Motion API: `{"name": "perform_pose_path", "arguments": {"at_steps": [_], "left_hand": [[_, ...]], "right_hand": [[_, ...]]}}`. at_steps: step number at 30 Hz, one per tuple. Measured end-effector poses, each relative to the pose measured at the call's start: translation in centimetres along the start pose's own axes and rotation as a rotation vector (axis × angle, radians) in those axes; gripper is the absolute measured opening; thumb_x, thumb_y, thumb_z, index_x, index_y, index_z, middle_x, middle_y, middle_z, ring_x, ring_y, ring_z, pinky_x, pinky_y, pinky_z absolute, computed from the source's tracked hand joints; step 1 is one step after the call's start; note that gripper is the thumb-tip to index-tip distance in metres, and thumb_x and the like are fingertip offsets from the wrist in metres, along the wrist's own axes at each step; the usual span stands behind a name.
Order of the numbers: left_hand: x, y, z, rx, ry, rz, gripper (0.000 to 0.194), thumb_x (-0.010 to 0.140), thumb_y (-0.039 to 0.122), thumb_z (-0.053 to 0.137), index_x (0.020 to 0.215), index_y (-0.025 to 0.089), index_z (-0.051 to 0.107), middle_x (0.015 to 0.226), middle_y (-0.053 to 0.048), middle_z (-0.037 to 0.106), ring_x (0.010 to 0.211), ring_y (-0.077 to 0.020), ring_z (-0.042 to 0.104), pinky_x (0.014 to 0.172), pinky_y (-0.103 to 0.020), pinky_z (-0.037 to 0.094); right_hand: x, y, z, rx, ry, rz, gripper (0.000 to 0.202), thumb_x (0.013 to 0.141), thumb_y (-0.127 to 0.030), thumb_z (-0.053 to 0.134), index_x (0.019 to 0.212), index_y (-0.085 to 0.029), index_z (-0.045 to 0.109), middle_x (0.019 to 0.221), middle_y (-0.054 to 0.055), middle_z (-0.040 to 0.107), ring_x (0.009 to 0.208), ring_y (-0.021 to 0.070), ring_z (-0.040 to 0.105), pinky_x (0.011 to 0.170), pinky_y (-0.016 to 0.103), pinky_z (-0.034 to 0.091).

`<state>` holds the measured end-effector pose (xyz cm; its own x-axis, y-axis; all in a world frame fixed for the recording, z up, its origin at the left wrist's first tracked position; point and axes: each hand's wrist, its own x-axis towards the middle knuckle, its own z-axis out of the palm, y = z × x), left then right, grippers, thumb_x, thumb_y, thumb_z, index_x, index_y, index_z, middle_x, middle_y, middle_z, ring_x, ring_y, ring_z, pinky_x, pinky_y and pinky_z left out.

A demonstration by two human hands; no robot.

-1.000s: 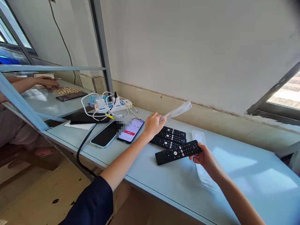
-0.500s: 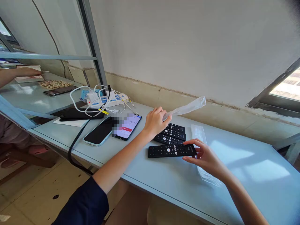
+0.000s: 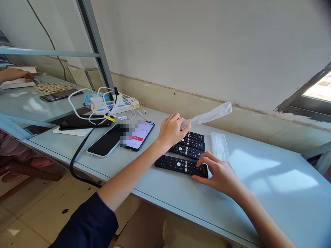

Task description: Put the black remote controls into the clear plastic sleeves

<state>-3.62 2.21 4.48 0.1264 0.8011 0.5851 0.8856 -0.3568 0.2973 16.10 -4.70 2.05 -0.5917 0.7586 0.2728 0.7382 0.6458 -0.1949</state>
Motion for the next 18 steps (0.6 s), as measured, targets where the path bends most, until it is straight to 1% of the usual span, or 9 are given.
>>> {"name": "perform_pose_path", "arguments": {"at_steps": [5,7,10,12,15,18], "left_hand": [[-0.3,0.2,0.6,0.012,-0.067,0.043,0.024,0.088,0.032,0.048,0.076,0.017,0.062,0.082,-0.004,0.059,0.083,-0.0176,0.057,0.073,-0.028,0.044],[-0.4,0.3,0.9,0.019,-0.094,0.064,0.022,0.088,0.031,0.048,0.078,0.018,0.062,0.084,-0.004,0.059,0.085,-0.0177,0.057,0.074,-0.028,0.044],[-0.4,0.2,1.2,0.035,-0.165,0.11,0.018,0.088,0.029,0.049,0.084,0.017,0.062,0.088,-0.004,0.06,0.088,-0.0184,0.057,0.078,-0.029,0.045],[-0.3,0.0,1.2,0.045,-0.208,0.159,0.017,0.088,0.028,0.048,0.087,0.017,0.062,0.091,-0.005,0.061,0.091,-0.019,0.057,0.08,-0.03,0.044],[-0.2,-0.5,1.1,0.04,-0.219,0.246,0.019,0.09,0.025,0.043,0.091,0.017,0.06,0.093,-0.005,0.061,0.093,-0.0189,0.056,0.082,-0.03,0.043],[-0.2,-0.9,0.8,0.008,-0.211,0.347,0.021,0.091,0.022,0.039,0.098,0.018,0.059,0.096,-0.005,0.06,0.094,-0.0178,0.055,0.083,-0.028,0.042]], "right_hand": [[0.3,-0.1,0.7,0.008,0.087,0.077,0.02,0.075,-0.043,0.06,0.074,-0.024,0.055,0.078,-0.003,0.06,0.045,0.0067,0.045,0.043,0.022,0.035],[0.5,-0.2,0.8,0.031,0.076,0.129,0.021,0.073,-0.042,0.062,0.069,-0.023,0.053,0.074,-0.003,0.059,0.046,0.0072,0.045,0.044,0.022,0.035],[0.7,-0.5,0.9,0.094,0.027,0.191,0.025,0.071,-0.041,0.063,0.06,-0.022,0.051,0.068,-0.002,0.059,0.048,0.0085,0.046,0.047,0.023,0.035],[0.8,-0.6,0.8,0.168,0.03,0.216,0.026,0.071,-0.044,0.062,0.06,-0.023,0.052,0.066,-0.002,0.059,0.048,0.0094,0.046,0.048,0.024,0.036],[0.9,-0.1,0.5,0.322,0.124,0.27,0.029,0.074,-0.05,0.056,0.064,-0.023,0.058,0.065,0.0,0.059,0.047,0.0098,0.043,0.05,0.027,0.037],[1.0,1.2,0.0,0.54,0.237,0.4,0.038,0.077,-0.057,0.048,0.07,-0.021,0.061,0.064,0.002,0.059,0.044,0.0096,0.039,0.047,0.027,0.035]]}}
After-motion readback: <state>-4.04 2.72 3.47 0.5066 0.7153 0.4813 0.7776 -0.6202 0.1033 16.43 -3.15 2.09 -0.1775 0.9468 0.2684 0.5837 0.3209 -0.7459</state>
